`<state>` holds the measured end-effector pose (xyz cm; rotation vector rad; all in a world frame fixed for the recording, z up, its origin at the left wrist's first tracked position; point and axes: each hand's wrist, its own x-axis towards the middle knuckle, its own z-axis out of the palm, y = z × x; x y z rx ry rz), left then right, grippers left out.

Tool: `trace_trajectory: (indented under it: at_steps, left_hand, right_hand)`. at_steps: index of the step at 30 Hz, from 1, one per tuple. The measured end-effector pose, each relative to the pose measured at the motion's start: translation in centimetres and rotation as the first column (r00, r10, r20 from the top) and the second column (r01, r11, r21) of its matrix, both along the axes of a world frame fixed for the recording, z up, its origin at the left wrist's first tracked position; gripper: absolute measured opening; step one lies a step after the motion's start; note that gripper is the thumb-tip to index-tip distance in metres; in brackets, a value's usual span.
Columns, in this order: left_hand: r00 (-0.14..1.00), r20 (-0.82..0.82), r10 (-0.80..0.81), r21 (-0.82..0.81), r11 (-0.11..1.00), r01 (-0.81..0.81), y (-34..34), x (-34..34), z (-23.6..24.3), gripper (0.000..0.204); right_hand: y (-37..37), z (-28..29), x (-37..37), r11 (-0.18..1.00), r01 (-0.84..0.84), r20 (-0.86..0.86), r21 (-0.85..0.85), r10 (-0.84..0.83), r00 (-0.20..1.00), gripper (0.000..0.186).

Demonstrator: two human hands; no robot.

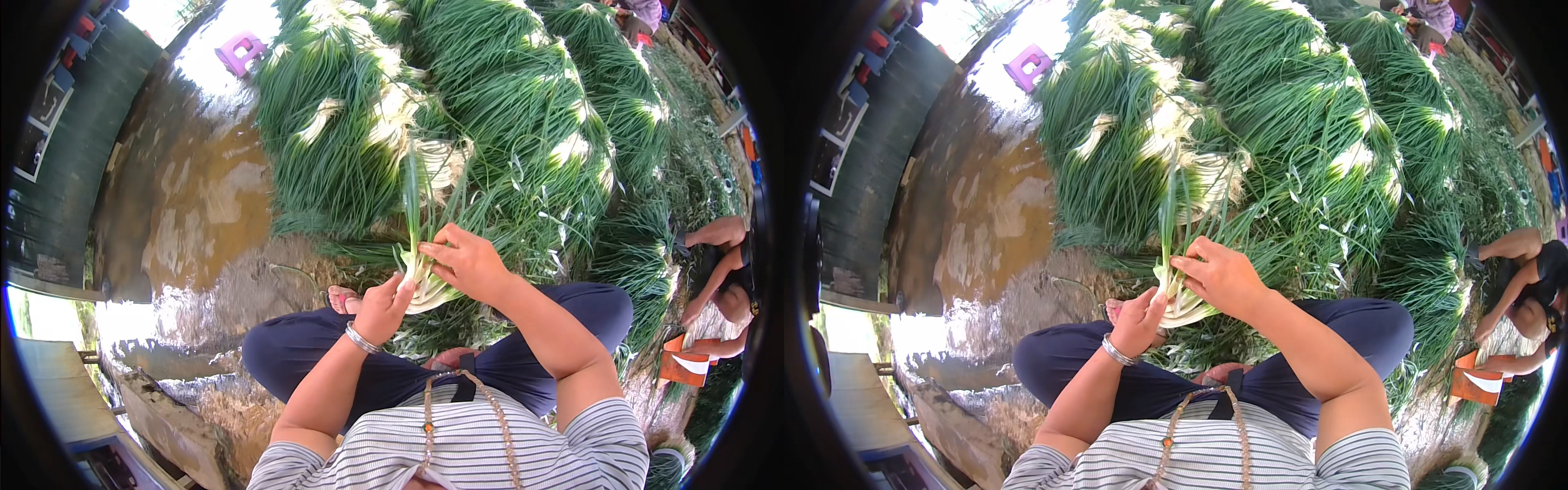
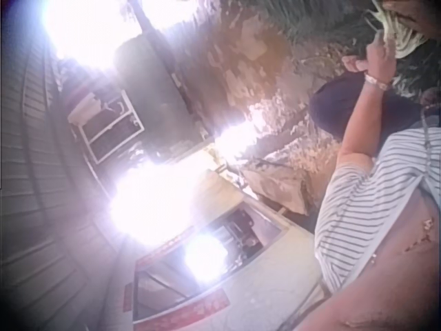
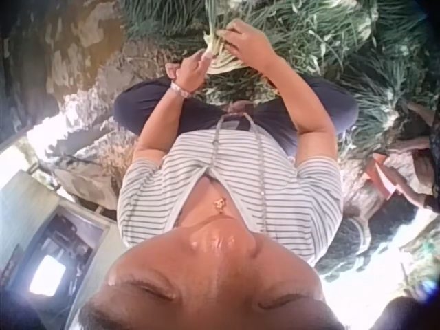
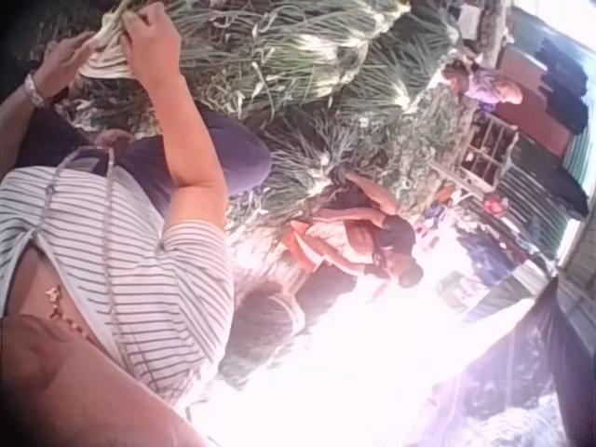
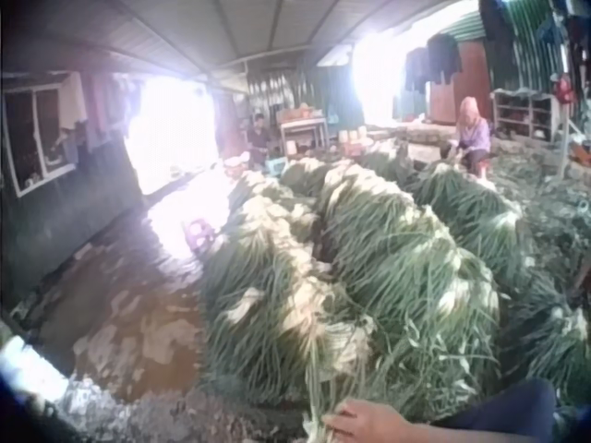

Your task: The person sits on the floor and trims the roots and outer leaves of green onions by hand. They gather the trimmed onions into a neat pile beside them.

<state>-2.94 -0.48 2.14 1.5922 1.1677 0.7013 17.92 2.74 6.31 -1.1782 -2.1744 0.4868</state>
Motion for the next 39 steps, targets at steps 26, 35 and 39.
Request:
trace_trajectory:
  at_steps: [26,35,39]
  left_hand:
    - [0.933,0.115,0.340,0.297,0.885,-0.359,0.0,-1.4,0.4,0.028]
    - [0.977,-0.173,0.126,0.561,0.828,-0.007,-1.8,1.1,0.6,0.038]
    - [0.974,-0.149,-0.169,0.607,0.762,0.225,-2.1,1.9,0.0,0.030]
  right_hand:
    - [-4.9,10.3,3.2,0.959,0.104,-0.961,0.263,0.270,-0.062,0.017]
    - [-7.4,-3.5,1.1,0.208,-0.334,-0.394,-0.919,-0.464,0.793,0.067]
    - [-7.3,-6.8,-3.2,0.276,-0.516,-0.505,-0.810,-0.777,0.377,0.037]
